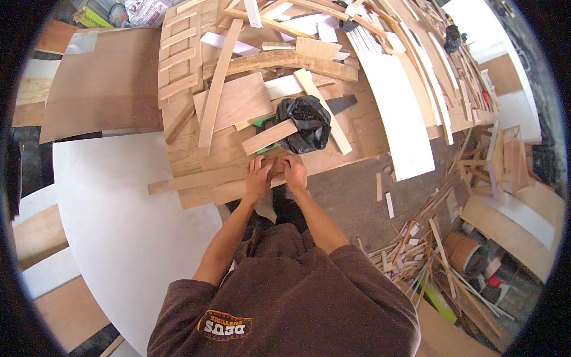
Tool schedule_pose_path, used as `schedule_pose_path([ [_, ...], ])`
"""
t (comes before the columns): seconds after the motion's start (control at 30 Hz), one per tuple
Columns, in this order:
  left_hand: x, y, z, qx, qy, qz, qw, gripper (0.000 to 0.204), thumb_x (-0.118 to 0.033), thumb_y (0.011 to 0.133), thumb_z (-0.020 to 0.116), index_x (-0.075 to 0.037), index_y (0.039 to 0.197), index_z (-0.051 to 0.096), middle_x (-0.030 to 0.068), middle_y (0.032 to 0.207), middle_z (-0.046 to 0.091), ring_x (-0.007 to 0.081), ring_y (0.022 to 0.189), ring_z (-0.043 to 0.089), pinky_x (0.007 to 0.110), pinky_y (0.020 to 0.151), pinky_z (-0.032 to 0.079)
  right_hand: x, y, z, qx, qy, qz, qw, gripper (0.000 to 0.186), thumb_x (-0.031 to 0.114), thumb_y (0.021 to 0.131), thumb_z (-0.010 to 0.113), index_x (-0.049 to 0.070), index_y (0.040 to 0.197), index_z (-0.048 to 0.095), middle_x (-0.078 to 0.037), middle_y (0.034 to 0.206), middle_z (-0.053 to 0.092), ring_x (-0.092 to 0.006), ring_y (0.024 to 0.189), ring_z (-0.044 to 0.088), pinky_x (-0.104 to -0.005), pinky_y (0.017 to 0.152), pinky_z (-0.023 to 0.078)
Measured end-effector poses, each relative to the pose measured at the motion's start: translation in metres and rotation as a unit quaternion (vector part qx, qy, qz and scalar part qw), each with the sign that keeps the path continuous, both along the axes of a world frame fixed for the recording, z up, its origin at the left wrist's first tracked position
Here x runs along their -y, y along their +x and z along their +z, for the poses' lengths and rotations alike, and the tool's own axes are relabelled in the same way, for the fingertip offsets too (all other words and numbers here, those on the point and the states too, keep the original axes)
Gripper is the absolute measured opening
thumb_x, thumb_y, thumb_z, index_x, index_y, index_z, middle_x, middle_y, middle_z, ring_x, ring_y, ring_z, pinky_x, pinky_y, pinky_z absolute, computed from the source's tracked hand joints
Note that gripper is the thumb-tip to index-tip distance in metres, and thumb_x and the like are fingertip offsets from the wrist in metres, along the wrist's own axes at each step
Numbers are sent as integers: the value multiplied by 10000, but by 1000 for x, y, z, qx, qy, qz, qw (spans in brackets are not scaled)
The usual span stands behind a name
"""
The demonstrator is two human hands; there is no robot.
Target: The person organizes wood pieces on a workbench and then uses a hammer to drive a nail into two joined wood components.
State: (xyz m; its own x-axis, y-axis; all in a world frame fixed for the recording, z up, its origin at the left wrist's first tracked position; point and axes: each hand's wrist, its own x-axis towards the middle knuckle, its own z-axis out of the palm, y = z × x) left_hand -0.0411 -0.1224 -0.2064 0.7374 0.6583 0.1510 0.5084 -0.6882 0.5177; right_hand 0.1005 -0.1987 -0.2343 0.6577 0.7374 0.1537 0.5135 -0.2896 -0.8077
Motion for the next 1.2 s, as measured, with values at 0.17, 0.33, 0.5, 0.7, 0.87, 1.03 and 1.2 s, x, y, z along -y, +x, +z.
schedule_pose_path([
  [0.17, 0, 2, -1, 3, 18, -2, 1000, 512, -184, 826, 738, -201, 1325, 625, 122, 1269, 524, 325, 1209, 478, 485, 1048, 357, -1, 0, 7, 16, -45, 7, 999, 56, 28, 874, 642, 6, 925, 642, -156, 958, 644, -376, 931, 630, -436, 808, 512],
  [0.33, -1, -1, -10, -10, -24, -21, 999, 499, -223, 849, 732, -154, 1331, 620, 154, 1341, 506, 366, 1234, 469, 492, 1039, 372, -3, 1, 20, 62, -32, 26, 997, 66, 48, 897, 647, 18, 954, 665, -140, 1004, 650, -361, 924, 639, -426, 793, 519],
  [0.5, -10, -7, 19, 47, -133, -9, 990, 541, -250, 908, 711, -119, 1413, 568, 194, 1423, 518, 417, 1339, 426, 519, 1115, 333, 9, -12, 41, 6, -2, -27, 1000, 106, 59, 911, 681, 12, 1005, 696, -137, 983, 681, -299, 811, 662, -388, 720, 534],
  [0.7, -8, -59, 53, 195, -270, 53, 942, 430, -197, 960, 683, -22, 1346, 612, 170, 1256, 672, 300, 1143, 631, 408, 1002, 471, -16, -47, 89, -82, -16, 124, 989, 405, 62, 884, 708, 70, 1277, 610, -103, 954, 715, -244, 719, 667, -376, 669, 539],
  [0.87, -28, -103, 70, 259, -461, 192, 827, 340, -212, 1001, 654, 8, 1261, 668, 91, 1223, 709, 170, 1073, 661, 334, 974, 504, -62, -94, 111, -12, 9, 234, 972, 640, 81, 830, 748, 129, 1423, 514, -52, 886, 737, -227, 646, 638, -373, 625, 523],
  [1.03, -67, -154, 76, 290, -476, 236, 796, 307, -235, 1011, 644, 7, 1191, 701, 69, 1051, 739, 128, 946, 667, 282, 839, 524, -103, -136, 119, -15, -2, 295, 956, 546, 155, 856, 756, 127, 1366, 564, -41, 886, 740, -208, 639, 631, -357, 603, 513],
  [1.2, -120, -200, 72, 326, -430, 328, 775, 230, -183, 1006, 643, 28, 1086, 687, 76, 915, 731, 125, 786, 656, 273, 714, 521, -158, -164, 116, -103, -81, 303, 944, 481, 216, 886, 732, 89, 1325, 582, -93, 988, 734, -229, 743, 672, -365, 685, 539],
])
